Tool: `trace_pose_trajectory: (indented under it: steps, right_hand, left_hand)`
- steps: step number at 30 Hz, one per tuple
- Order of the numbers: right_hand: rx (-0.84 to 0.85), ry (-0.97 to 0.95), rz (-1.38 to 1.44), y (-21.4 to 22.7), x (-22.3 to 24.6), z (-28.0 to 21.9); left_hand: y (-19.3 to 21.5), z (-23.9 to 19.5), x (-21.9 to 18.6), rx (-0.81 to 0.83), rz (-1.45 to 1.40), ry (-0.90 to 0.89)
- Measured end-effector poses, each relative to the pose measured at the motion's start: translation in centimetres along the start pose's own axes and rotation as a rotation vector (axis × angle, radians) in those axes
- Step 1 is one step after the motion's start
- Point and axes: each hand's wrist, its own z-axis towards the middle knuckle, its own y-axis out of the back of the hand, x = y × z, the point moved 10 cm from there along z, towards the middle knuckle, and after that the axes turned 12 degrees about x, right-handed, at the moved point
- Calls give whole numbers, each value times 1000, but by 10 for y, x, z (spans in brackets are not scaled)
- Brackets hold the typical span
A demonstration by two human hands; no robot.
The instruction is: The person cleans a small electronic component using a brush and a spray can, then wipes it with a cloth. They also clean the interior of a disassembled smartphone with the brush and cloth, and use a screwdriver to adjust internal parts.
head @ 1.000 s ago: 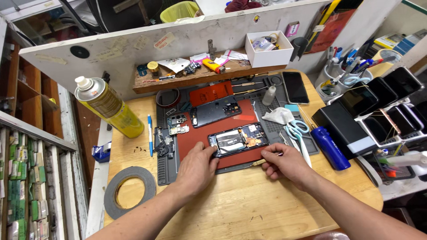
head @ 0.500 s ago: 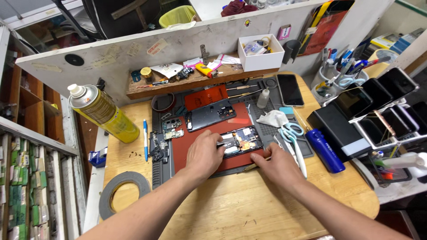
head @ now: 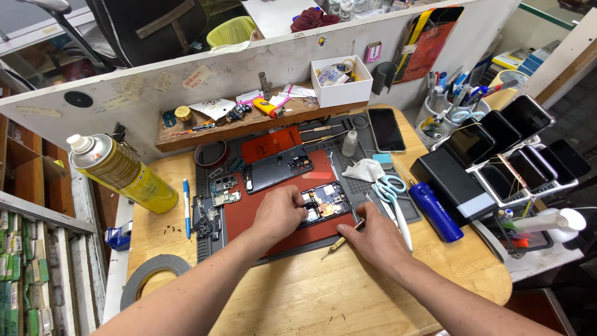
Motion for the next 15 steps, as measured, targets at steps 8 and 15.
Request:
trace_pose_trajectory:
  steps: [8, 15]
  right_hand:
    - [-477, 163, -218, 89, 8, 29]
    - [-357, 154, -196, 88, -2, 92]
  left_hand:
    - [-4, 27, 24, 62, -382, -1]
    - [-14, -9, 37, 8, -607, 70]
